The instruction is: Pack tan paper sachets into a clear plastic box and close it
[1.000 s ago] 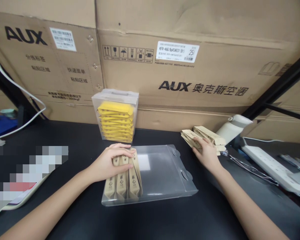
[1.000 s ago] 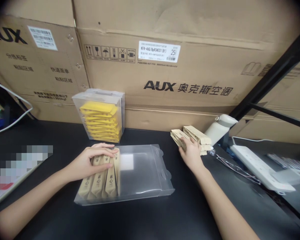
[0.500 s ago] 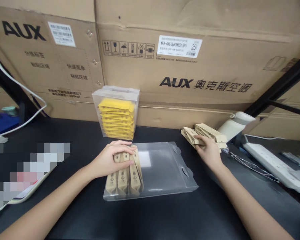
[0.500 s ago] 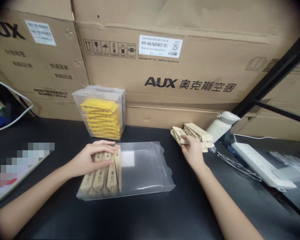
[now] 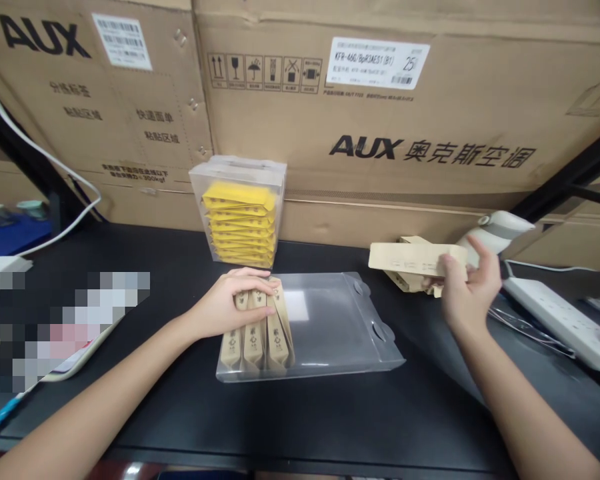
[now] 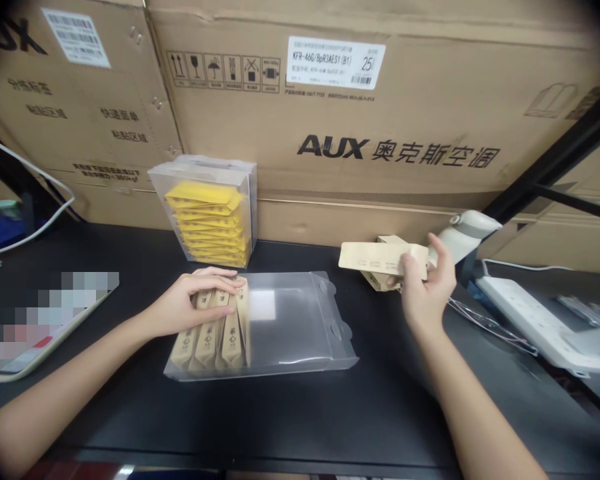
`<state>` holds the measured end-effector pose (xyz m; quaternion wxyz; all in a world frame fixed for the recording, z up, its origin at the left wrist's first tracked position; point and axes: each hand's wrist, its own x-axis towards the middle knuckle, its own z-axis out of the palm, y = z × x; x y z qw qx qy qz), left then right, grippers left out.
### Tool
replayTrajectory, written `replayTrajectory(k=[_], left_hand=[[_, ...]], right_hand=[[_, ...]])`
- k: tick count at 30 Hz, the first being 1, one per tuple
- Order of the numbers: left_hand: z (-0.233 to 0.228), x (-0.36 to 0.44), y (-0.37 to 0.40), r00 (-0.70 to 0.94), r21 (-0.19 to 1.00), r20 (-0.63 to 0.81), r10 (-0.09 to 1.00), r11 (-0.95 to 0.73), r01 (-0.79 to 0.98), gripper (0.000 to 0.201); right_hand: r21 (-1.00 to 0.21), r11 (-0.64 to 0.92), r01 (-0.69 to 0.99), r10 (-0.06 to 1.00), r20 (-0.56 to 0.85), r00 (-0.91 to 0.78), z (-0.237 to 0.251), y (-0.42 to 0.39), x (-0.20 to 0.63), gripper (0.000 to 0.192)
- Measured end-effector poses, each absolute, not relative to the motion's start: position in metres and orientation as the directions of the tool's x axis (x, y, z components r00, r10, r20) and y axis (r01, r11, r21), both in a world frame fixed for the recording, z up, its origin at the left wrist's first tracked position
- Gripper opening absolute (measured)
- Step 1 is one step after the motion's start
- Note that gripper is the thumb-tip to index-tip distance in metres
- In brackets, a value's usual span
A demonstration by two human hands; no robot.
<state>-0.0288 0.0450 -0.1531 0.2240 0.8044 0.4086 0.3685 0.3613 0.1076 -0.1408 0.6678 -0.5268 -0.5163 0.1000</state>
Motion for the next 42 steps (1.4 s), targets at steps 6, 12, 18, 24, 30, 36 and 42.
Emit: replayTrajectory(k=[6, 12, 18, 24, 30, 36, 42], left_hand=[[-0.152, -0.029, 0.046, 0.396, 0.663, 0.424, 0.815, -0.577, 0.477, 0.022], [-0.153, -0.03, 0.046, 0.4, 0.66, 0.427, 0.811, -0.582, 0.474, 0.023], [-0.154, -0.031, 0.047, 0.412, 0.654, 0.434, 0.801, -0.595, 0.468, 0.023], [-0.158, -0.031, 0.052, 0.34, 0.681, 0.45, 0.826, -0.564, 0.468, 0.021], [-0.162, -0.029, 0.054, 0.335, 0.705, 0.459, 0.823, -0.567, 0.426, 0.019], [-0.159, -0.022, 0.051, 0.36, 0.707, 0.437, 0.825, -0.562, 0.429, 0.016], [-0.156, -0.014, 0.043, 0.392, 0.637, 0.394, 0.831, -0.555, 0.536, 0.015]], right_hand=[[-0.937, 0.15, 0.315, 0.954, 0.221, 0.203, -0.125, 0.11, 0.382, 0.023], [-0.949, -0.082, 0.305, 0.978, -0.135, -0.159, -0.131, 0.101, 0.375, 0.036], [-0.947, -0.166, 0.275, 0.875, -0.27, -0.403, -0.135, 0.097, 0.363, 0.058], [-0.984, -0.055, 0.169, 0.902, -0.122, -0.415, -0.149, 0.084, 0.328, 0.037], [-0.971, 0.031, 0.235, 0.769, -0.127, -0.626, -0.157, 0.069, 0.303, 0.045], [-0.98, -0.068, 0.189, 0.413, -0.2, -0.888, -0.147, 0.055, 0.288, 0.042], [-0.988, -0.152, 0.029, 0.596, -0.115, -0.794, -0.163, 0.045, 0.267, 0.044]])
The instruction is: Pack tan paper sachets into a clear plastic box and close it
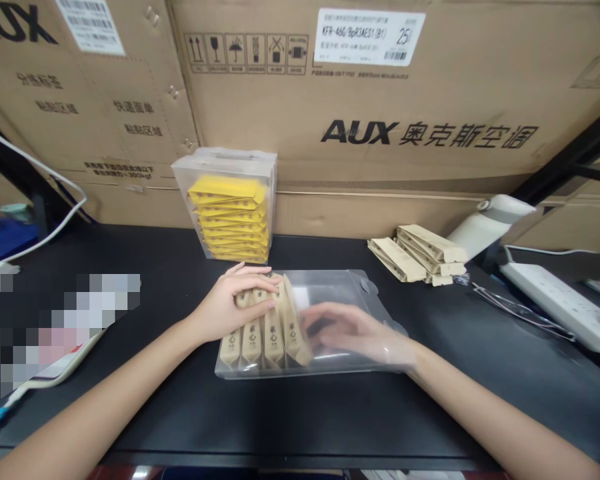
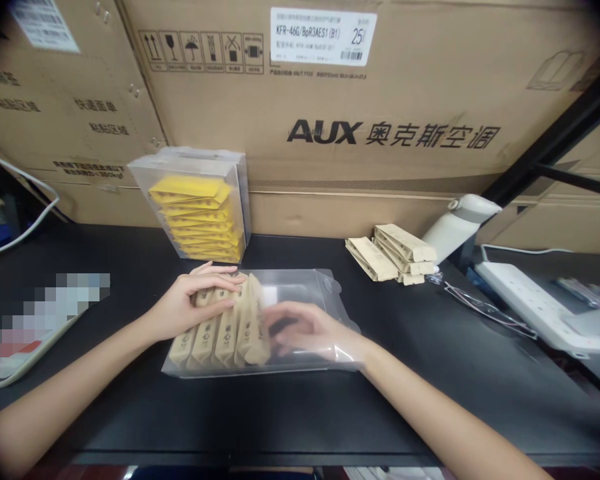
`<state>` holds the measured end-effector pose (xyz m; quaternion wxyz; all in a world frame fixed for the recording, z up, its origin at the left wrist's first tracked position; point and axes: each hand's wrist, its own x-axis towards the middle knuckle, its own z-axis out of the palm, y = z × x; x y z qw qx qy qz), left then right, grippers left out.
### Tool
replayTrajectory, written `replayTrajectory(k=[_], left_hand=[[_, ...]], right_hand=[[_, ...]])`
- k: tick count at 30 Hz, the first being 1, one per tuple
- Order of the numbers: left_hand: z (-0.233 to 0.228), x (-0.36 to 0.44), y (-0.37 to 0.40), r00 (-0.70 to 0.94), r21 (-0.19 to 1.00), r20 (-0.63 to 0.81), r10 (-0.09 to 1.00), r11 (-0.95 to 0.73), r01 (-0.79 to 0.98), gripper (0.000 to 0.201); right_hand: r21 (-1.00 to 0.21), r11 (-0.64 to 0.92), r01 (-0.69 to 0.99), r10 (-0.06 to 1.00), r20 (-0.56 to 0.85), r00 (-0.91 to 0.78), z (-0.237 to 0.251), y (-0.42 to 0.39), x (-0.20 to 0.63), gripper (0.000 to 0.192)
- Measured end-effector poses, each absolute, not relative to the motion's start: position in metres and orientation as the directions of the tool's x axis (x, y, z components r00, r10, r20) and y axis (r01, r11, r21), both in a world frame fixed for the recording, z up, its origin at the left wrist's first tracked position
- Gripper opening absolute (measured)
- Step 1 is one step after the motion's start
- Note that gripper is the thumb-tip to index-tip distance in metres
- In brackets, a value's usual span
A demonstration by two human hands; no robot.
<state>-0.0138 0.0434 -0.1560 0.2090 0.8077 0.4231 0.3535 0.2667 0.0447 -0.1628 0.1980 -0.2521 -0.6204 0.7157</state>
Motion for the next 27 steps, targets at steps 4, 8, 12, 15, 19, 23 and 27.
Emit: replayTrajectory(k=[4, 8, 12, 15, 19, 23, 27], left_hand=[[-0.155, -0.013, 0.039, 0.426, 0.538, 0.408, 0.807, -0.59, 0.602, 0.021], [-0.149, -0.012, 0.041, 0.524, 0.381, 0.425, 0.738, -0.671, 0.636, 0.027], [-0.133, 0.011, 0.041, 0.592, 0.167, 0.379, 0.712, -0.681, 0.712, 0.026], [-0.124, 0.042, 0.033, 0.564, -0.101, 0.213, 0.798, -0.556, 0.825, 0.025], [-0.129, 0.075, 0.02, 0.518, -0.332, 0.185, 0.835, -0.444, 0.833, 0.032], [-0.14, 0.082, 0.015, 0.497, -0.384, 0.245, 0.833, -0.387, 0.838, 0.036], [-0.143, 0.076, 0.016, 0.526, -0.412, 0.255, 0.812, -0.401, 0.818, 0.036]], right_hand=[[-0.99, -0.101, 0.096, 0.542, -0.136, -0.829, -0.169, 0.047, 0.269, 0.052], [-0.987, -0.059, 0.15, 0.413, -0.16, -0.896, -0.168, 0.049, 0.276, 0.063], [-0.977, -0.09, 0.195, 0.383, -0.215, -0.898, -0.171, 0.052, 0.277, 0.061], [-0.96, -0.202, 0.192, 0.416, -0.262, -0.871, -0.171, 0.062, 0.288, 0.055], [-0.938, -0.242, 0.248, 0.545, -0.343, -0.765, -0.156, 0.084, 0.331, 0.043], [-0.966, -0.036, 0.256, 0.927, -0.128, -0.352, -0.143, 0.105, 0.375, 0.045], [-0.749, 0.276, 0.602, 0.937, 0.349, 0.005, -0.159, 0.12, 0.39, 0.059]])
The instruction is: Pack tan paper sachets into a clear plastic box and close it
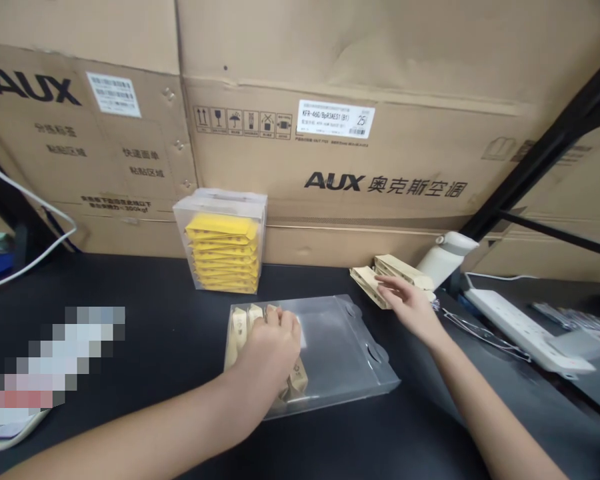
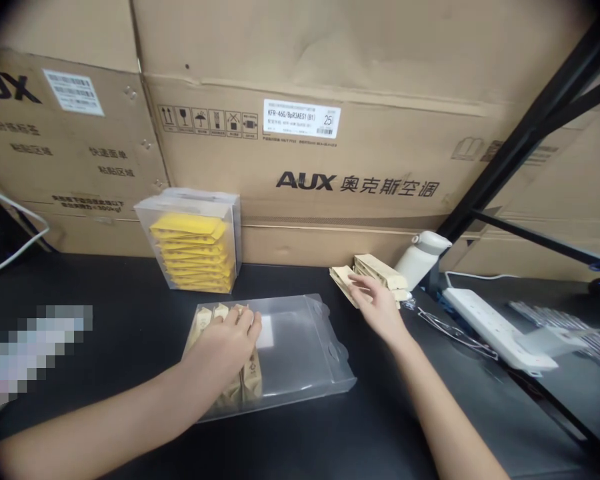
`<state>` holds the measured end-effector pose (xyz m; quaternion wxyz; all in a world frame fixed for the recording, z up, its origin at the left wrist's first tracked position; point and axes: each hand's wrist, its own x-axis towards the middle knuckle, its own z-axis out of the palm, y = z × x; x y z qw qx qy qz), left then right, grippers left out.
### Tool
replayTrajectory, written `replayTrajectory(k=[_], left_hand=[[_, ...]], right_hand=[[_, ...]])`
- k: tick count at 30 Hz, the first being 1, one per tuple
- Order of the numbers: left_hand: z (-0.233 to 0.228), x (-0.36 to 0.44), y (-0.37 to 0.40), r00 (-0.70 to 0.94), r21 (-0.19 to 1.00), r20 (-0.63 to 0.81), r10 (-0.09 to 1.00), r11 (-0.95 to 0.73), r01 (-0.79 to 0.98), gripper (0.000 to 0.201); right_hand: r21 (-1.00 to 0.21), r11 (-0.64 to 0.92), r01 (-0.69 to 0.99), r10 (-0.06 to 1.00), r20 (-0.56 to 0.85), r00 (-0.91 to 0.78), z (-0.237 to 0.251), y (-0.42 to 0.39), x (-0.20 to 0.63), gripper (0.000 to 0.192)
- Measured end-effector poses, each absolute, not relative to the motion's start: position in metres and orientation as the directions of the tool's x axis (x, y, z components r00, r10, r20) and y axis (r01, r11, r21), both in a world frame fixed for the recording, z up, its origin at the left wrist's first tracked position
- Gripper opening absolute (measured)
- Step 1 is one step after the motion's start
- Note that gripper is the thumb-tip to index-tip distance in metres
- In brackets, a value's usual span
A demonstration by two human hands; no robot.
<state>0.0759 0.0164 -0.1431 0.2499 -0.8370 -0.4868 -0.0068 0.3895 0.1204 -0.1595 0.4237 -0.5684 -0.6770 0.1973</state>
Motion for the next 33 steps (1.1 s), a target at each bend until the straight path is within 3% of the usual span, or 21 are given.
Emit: replayTrajectory(k=[2, 5, 9, 13, 18, 22, 24, 26, 28, 30, 33], left_hand=[[-0.142, 0.072, 0.018, 0.544, -0.407, 0.253, 0.8, -0.422, 0.81, 0.037], [-0.14, 0.068, 0.02, 0.563, -0.383, 0.221, 0.797, -0.46, 0.801, 0.042], [-0.141, 0.068, 0.021, 0.562, -0.37, 0.183, 0.807, -0.473, 0.8, 0.046], [-0.144, 0.07, 0.021, 0.561, -0.376, 0.188, 0.806, -0.469, 0.8, 0.05], [-0.141, 0.069, 0.022, 0.57, -0.343, 0.142, 0.809, -0.5, 0.795, 0.049], [-0.136, 0.073, 0.019, 0.535, -0.331, 0.15, 0.832, -0.468, 0.82, 0.039], [-0.135, 0.074, 0.018, 0.542, -0.304, 0.133, 0.83, -0.487, 0.819, 0.037], [-0.135, 0.074, 0.016, 0.556, -0.295, 0.12, 0.823, -0.505, 0.811, 0.038], [-0.138, 0.073, 0.014, 0.555, -0.326, 0.144, 0.819, -0.49, 0.808, 0.042], [-0.144, 0.071, 0.01, 0.521, -0.356, 0.203, 0.829, -0.434, 0.828, 0.048], [-0.156, 0.071, 0.004, 0.466, -0.345, 0.276, 0.84, -0.366, 0.864, 0.053]], right_hand=[[-0.547, 0.319, 0.774, 0.887, 0.459, -0.042, -0.176, 0.127, 0.391, 0.073], [-0.403, 0.329, 0.854, 0.875, 0.471, -0.115, -0.196, 0.135, 0.393, 0.085], [-0.296, 0.345, 0.891, 0.854, 0.493, -0.166, -0.204, 0.143, 0.397, 0.062], [-0.3, 0.33, 0.895, 0.828, 0.547, -0.122, -0.205, 0.147, 0.399, 0.046], [-0.347, 0.35, 0.87, 0.802, 0.591, -0.087, -0.206, 0.149, 0.4, 0.027], [-0.382, 0.378, 0.843, 0.768, 0.638, -0.056, -0.196, 0.139, 0.391, 0.025], [-0.425, 0.371, 0.826, 0.746, 0.666, 0.008, -0.186, 0.13, 0.383, 0.027], [-0.546, 0.312, 0.777, 0.734, 0.658, 0.167, -0.173, 0.122, 0.378, 0.029], [-0.733, 0.234, 0.639, 0.774, 0.538, 0.333, -0.158, 0.117, 0.378, 0.031], [-0.887, 0.157, 0.435, 0.867, 0.334, 0.369, -0.145, 0.115, 0.384, 0.035], [-0.95, 0.058, 0.308, 0.945, 0.151, 0.289, -0.132, 0.113, 0.397, 0.029]])
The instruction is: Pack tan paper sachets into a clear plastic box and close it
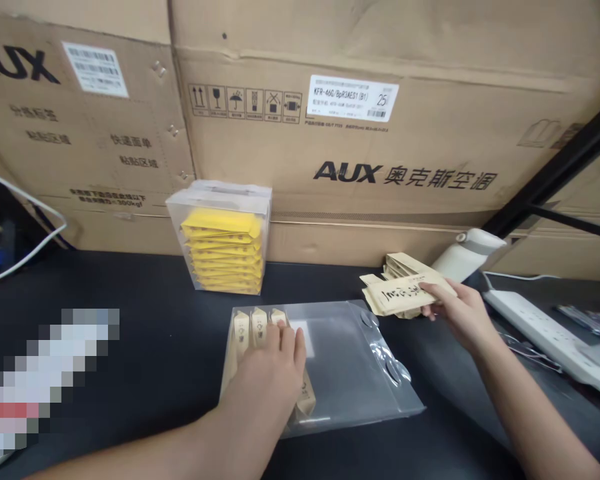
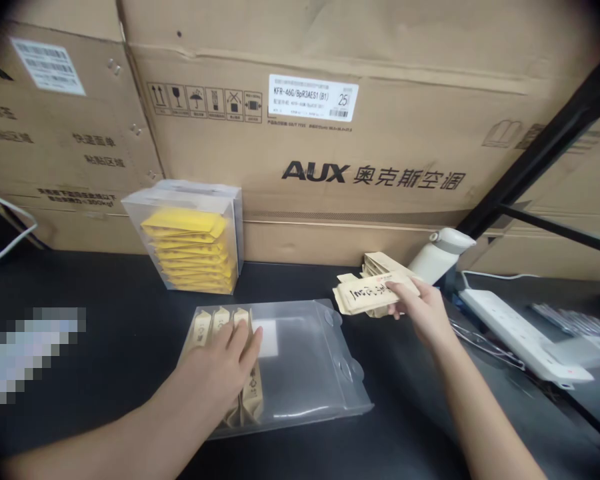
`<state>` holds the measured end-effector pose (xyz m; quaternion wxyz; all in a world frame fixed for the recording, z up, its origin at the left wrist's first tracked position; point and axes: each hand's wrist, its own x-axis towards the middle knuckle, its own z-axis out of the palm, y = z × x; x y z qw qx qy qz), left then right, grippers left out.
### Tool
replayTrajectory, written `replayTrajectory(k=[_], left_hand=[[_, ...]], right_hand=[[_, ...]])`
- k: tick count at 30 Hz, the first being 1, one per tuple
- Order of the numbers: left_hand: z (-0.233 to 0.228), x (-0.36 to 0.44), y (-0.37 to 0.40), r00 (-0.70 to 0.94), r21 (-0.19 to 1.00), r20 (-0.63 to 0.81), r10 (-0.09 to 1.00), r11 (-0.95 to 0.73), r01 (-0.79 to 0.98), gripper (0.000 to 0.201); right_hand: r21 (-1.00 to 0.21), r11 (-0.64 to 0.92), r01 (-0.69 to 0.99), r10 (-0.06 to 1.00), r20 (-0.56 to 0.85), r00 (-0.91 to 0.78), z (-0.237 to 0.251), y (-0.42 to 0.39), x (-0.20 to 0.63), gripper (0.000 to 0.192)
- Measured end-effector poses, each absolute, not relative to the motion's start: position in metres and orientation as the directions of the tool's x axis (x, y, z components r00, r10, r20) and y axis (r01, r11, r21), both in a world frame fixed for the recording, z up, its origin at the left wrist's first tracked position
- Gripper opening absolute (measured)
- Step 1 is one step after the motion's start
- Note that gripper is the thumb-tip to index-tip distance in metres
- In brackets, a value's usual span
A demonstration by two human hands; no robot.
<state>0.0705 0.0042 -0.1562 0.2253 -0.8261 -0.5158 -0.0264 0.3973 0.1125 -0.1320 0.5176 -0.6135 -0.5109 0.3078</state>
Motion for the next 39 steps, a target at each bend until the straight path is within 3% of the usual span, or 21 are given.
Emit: replayTrajectory(k=[5, 11, 16, 19, 23, 29, 35, 39], left_hand=[[-0.167, 0.073, 0.003, 0.451, -0.352, 0.294, 0.843, -0.343, 0.871, 0.057], [-0.172, 0.074, 0.008, 0.469, -0.381, 0.282, 0.837, -0.351, 0.855, 0.051], [-0.156, 0.066, 0.011, 0.538, -0.382, 0.231, 0.811, -0.432, 0.817, 0.048], [-0.144, 0.063, 0.012, 0.532, -0.356, 0.155, 0.832, -0.455, 0.816, 0.045], [-0.132, 0.068, 0.012, 0.514, -0.361, 0.124, 0.849, -0.444, 0.82, 0.046], [-0.114, 0.077, 0.009, 0.548, -0.338, -0.052, 0.835, -0.531, 0.777, 0.046], [-0.13, 0.078, -0.001, 0.56, -0.379, 0.102, 0.822, -0.489, 0.786, 0.05], [-0.137, 0.078, -0.003, 0.619, -0.382, 0.187, 0.763, -0.524, 0.761, 0.048]], right_hand=[[-0.933, -0.171, 0.316, 0.985, -0.153, 0.081, -0.126, 0.105, 0.403, 0.021], [-0.922, -0.318, 0.221, 0.903, -0.366, -0.224, -0.133, 0.1, 0.385, 0.032], [-0.928, -0.371, -0.041, 0.843, -0.318, -0.434, -0.154, 0.092, 0.352, 0.032], [-0.901, -0.421, -0.108, 0.798, -0.311, -0.517, -0.162, 0.085, 0.335, 0.036], [-0.888, -0.44, -0.137, 0.759, -0.285, -0.586, -0.166, 0.083, 0.331, 0.038], [-0.931, -0.364, -0.028, 0.643, -0.229, -0.731, -0.167, 0.081, 0.33, 0.06], [-0.969, -0.248, -0.014, 0.456, -0.104, -0.884, -0.17, 0.071, 0.315, 0.07], [-0.97, -0.241, -0.017, 0.434, -0.092, -0.896, -0.177, 0.07, 0.314, 0.068]])
